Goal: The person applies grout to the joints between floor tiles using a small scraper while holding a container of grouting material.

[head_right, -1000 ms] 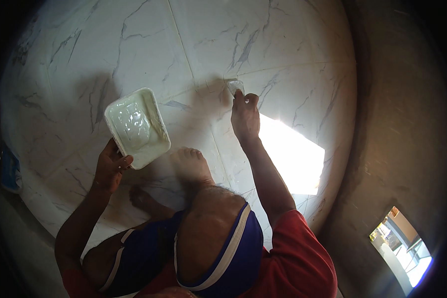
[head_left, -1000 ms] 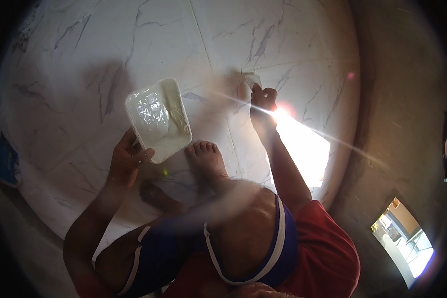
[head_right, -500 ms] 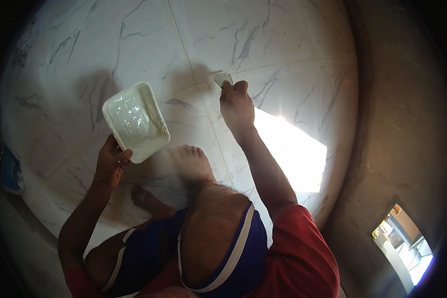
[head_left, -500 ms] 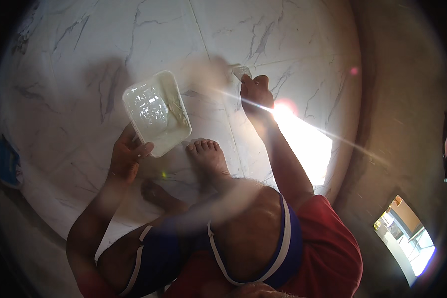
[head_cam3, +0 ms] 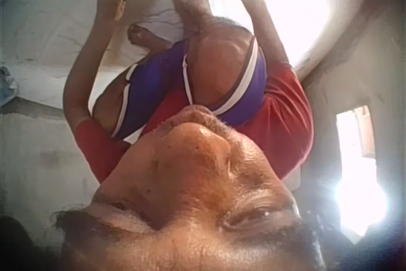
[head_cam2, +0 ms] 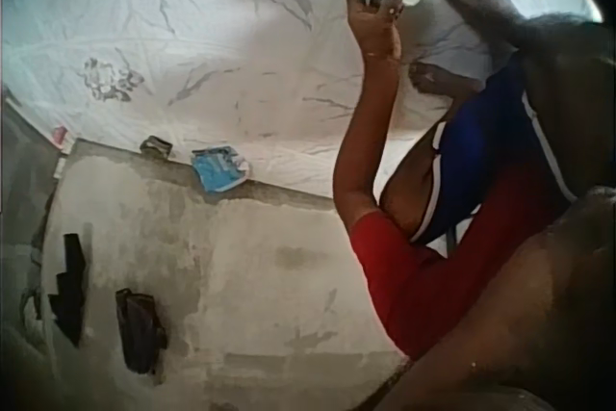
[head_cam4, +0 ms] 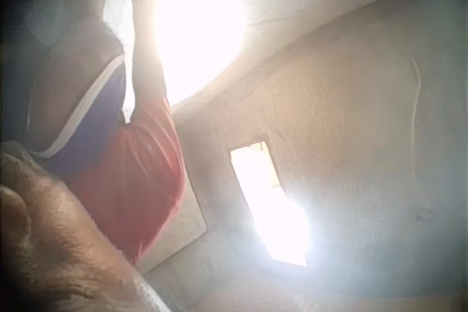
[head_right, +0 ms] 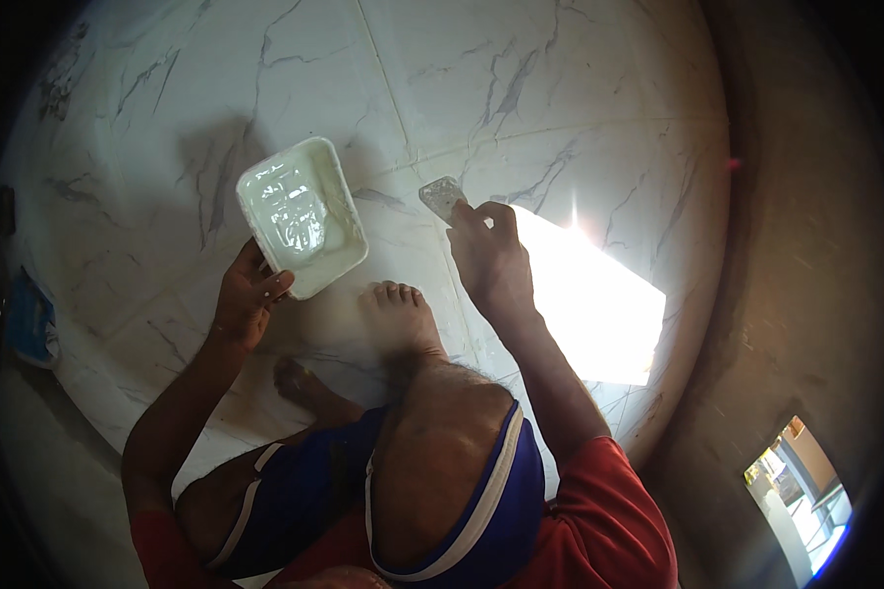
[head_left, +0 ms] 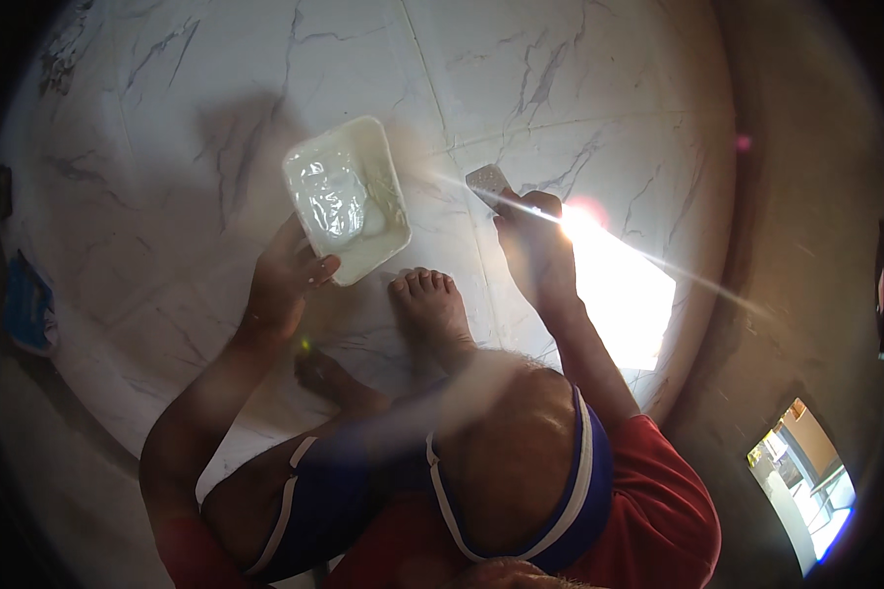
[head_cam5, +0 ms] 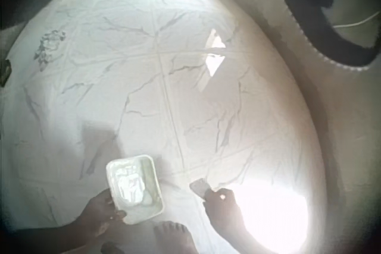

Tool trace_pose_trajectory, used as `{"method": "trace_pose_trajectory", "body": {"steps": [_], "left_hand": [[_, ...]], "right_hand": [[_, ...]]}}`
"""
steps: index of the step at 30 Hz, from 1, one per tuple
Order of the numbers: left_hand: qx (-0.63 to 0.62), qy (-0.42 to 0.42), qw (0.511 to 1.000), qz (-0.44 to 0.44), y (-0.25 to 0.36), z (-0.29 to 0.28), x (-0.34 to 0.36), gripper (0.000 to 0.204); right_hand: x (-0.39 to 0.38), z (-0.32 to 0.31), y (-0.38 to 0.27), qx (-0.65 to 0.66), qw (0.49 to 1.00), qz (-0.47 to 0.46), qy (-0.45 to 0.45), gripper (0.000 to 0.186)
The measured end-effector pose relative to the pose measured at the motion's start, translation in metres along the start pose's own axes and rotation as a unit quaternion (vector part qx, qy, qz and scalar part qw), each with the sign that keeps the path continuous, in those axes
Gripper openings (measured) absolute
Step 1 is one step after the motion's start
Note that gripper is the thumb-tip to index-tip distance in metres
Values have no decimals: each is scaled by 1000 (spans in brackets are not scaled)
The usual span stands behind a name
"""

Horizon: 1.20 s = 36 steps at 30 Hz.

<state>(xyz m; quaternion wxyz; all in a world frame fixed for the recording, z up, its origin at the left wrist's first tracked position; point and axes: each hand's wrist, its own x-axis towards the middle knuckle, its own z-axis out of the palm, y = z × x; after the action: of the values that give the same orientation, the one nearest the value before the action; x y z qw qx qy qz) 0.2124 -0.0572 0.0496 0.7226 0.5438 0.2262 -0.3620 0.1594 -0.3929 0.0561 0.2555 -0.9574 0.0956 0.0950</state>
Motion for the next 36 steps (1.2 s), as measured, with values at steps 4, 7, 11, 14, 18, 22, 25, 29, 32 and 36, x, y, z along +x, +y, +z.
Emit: {"method": "trace_pose_trajectory", "body": {"steps": [4,7,11,14,18,22,25,29,32,36], "left_hand": [[12,-32,999,24,2,23,26,85],[26,-42,998,29,5,37,32,87],[61,-37,997,26,13,49,30,90],[51,-34,998,19,12,50,29,91],[57,-44,997,1,21,54,35,90],[71,-37,997,13,25,65,60,84],[84,-38,995,40,23,73,80,84],[72,-25,996,55,18,83,92,82],[62,-17,997,46,15,82,90,82],[72,-13,997,31,15,77,84,83]], "right_hand": [[21,-24,-45,-2,988,-151,-42,19],[36,0,-48,1,974,-220,-47,26],[41,13,-60,-65,957,-274,-75,19],[44,19,-61,-137,939,-297,-102,10],[47,14,-43,-25,960,-269,-74,12],[51,-17,2,147,970,-188,-43,35],[56,-26,38,237,971,-21,22,29],[67,-12,105,169,974,31,147,28],[74,8,130,73,979,5,191,29],[77,35,149,-51,978,-33,200,41]]}}
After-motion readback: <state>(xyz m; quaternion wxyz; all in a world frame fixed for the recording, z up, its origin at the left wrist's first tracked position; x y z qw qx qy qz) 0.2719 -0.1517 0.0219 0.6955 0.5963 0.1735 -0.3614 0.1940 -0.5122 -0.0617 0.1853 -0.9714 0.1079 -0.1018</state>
